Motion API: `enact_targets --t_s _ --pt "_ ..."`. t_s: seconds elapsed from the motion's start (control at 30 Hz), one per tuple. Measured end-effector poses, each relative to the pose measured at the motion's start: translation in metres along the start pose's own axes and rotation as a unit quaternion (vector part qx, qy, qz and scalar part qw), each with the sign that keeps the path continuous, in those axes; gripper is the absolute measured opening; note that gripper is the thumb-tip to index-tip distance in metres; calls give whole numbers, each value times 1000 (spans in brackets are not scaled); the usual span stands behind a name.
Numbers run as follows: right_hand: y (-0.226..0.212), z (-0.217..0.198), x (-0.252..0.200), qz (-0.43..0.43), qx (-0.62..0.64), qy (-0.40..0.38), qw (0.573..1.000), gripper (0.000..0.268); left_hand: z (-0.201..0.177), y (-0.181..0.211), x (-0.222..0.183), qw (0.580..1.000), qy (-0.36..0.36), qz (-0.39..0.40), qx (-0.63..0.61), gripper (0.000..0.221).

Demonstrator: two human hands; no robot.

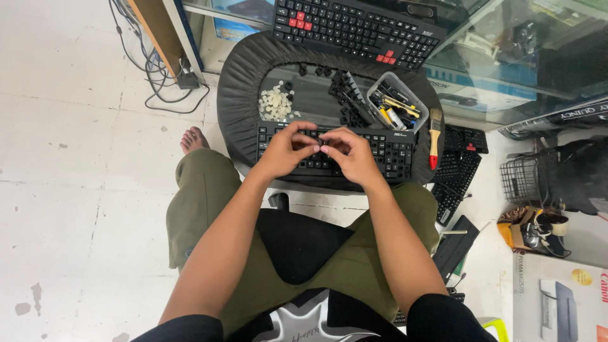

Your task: Attaching individual keycaps to a computer keyboard switches.

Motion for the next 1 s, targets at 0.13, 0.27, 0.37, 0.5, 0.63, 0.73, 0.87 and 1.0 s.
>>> enact_targets --t_s 0.13,0.27,0.37,0.5,0.63,0.73,0.87,1.0 --pt "-3 -1 0 -23 -9 2 1000 24 1 -1 2 998 -9 -15 -55 53" --pt "-10 0 -1 -47 -23 10 999 23 2 -2 3 995 -9 -29 -90 54" --pt "-20 3 -1 -73 -44 -1 996 23 1 -3 3 996 -5 -29 -81 54" --pt "-27 7 -2 -120 -87 -19 989 26 -2 -2 1 997 -2 -44 -68 57" --pt "-20 13 -3 -139 -110 -18 984 25 -6 -2 0 998 -1 -43 -55 53" --pt "-17 18 0 -158 -125 -18 979 24 -14 -1 -1 998 1 -58 -36 53" --pt "-21 26 -2 -173 -162 -13 971 23 -36 -21 -7 996 73 -55 -24 46" --pt "-14 35 -1 -170 -188 -36 967 21 -79 -49 -6 976 205 -39 70 31"
Point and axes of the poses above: each hand's wrist, its own x-axis towards the middle knuckle, its own z-axis out of the palm, y = z × x, the point moved 7 cm from there along x, towards the middle knuckle, and after that the axes turned 14 degrees about x, right-handed, at the moved point
